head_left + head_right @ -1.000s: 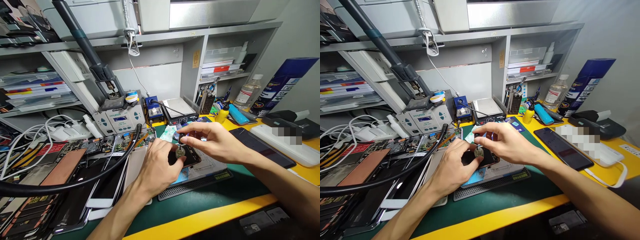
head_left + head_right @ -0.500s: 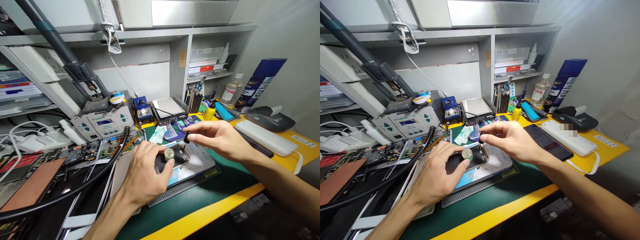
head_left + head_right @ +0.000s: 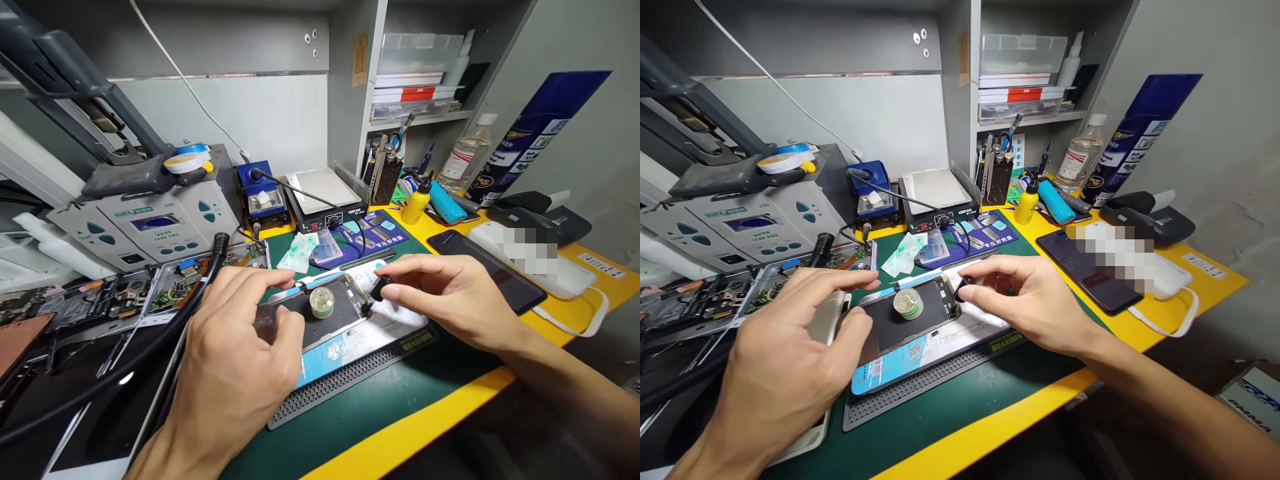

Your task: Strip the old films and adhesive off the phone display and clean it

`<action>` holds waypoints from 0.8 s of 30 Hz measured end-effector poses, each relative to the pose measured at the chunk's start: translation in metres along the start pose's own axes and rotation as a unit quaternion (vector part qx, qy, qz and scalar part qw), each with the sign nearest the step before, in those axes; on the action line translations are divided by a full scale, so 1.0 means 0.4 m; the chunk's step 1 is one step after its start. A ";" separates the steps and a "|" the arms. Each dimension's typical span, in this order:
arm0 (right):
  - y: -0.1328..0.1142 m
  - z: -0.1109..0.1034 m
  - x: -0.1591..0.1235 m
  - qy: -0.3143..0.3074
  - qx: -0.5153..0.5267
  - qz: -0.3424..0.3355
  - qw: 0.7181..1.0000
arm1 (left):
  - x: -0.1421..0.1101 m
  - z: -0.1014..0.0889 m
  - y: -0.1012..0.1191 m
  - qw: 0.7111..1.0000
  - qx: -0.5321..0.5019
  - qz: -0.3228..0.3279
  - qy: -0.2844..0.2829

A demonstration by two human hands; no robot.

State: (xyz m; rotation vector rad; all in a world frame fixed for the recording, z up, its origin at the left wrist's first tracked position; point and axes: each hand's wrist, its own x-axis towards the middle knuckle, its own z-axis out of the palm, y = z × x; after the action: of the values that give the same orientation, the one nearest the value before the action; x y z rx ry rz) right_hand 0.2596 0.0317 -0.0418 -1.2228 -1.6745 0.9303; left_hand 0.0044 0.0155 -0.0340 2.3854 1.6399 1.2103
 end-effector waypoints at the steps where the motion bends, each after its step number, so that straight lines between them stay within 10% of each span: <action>1: 0.000 0.000 -0.001 0.003 -0.015 -0.008 1.000 | 0.000 0.000 -0.001 1.000 0.002 -0.001 0.003; 24: -0.008 0.012 -0.003 0.008 -0.079 -0.065 0.995 | -0.007 0.005 0.004 1.000 0.016 0.000 0.006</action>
State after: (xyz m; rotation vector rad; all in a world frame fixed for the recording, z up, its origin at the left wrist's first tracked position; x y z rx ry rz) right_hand 0.2544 0.0292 -0.0408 -1.2038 -1.8201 0.7185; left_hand 0.0063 0.0133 -0.0364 2.4000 1.6755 1.2108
